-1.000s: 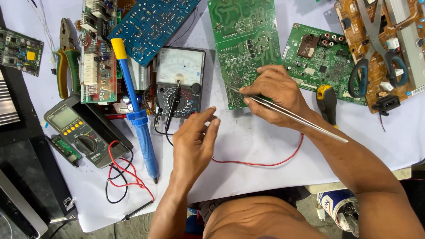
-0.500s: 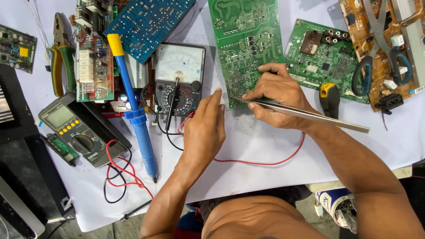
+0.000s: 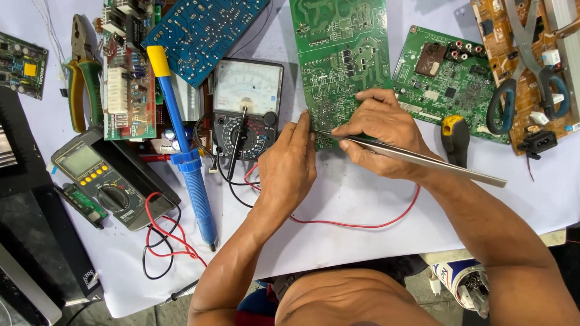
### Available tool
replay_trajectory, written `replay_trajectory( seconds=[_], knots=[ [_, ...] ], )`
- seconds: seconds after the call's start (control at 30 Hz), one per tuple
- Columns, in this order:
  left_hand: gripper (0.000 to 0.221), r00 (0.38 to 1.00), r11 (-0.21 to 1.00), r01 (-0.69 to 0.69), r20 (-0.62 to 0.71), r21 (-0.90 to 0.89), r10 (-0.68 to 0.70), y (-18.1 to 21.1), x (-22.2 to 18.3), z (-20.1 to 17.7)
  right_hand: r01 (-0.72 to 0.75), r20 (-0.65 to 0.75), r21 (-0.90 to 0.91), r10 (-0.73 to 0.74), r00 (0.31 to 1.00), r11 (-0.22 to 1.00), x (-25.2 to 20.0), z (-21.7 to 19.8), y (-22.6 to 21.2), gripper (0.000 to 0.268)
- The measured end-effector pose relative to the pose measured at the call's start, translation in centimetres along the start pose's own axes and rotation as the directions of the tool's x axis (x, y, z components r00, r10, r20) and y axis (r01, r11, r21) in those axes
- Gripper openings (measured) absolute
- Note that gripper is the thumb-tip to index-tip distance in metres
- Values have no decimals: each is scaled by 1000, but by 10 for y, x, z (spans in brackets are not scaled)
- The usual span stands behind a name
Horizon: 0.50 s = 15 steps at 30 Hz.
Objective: Testing a circuit board with a multimeter to diagnose issues.
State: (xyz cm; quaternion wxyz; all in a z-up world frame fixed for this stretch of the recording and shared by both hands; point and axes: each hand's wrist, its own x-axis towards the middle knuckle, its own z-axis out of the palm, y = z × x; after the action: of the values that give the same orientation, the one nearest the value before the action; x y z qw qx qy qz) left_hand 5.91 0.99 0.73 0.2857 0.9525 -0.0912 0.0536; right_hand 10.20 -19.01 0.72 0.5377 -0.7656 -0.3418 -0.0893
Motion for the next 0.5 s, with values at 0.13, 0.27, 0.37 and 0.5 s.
replay_trajectory(
  seconds=[0.13, 0.27, 0.37, 0.5],
  knots=[
    [37, 1000, 1000, -7, -2, -14, 7, -2, -2, 1, -33, -34, -3, 33, 999, 999, 2, 0, 2, 12],
    [38, 1000, 999, -28, -12, 44, 28, -4, -4, 5, -27, -26, 12, 28, 999, 1000, 1, 1, 2, 12],
    [38, 999, 998, -35, -15, 45, 35, -5, -5, 5, -33, -14, 16, 33, 999, 999, 2, 1, 0, 13],
    [39, 1000, 1000, -24, -5, -3, 24, -3, -4, 2, -59, -20, 48, 60, 998, 997, 1, -1, 2, 13]
  ],
)
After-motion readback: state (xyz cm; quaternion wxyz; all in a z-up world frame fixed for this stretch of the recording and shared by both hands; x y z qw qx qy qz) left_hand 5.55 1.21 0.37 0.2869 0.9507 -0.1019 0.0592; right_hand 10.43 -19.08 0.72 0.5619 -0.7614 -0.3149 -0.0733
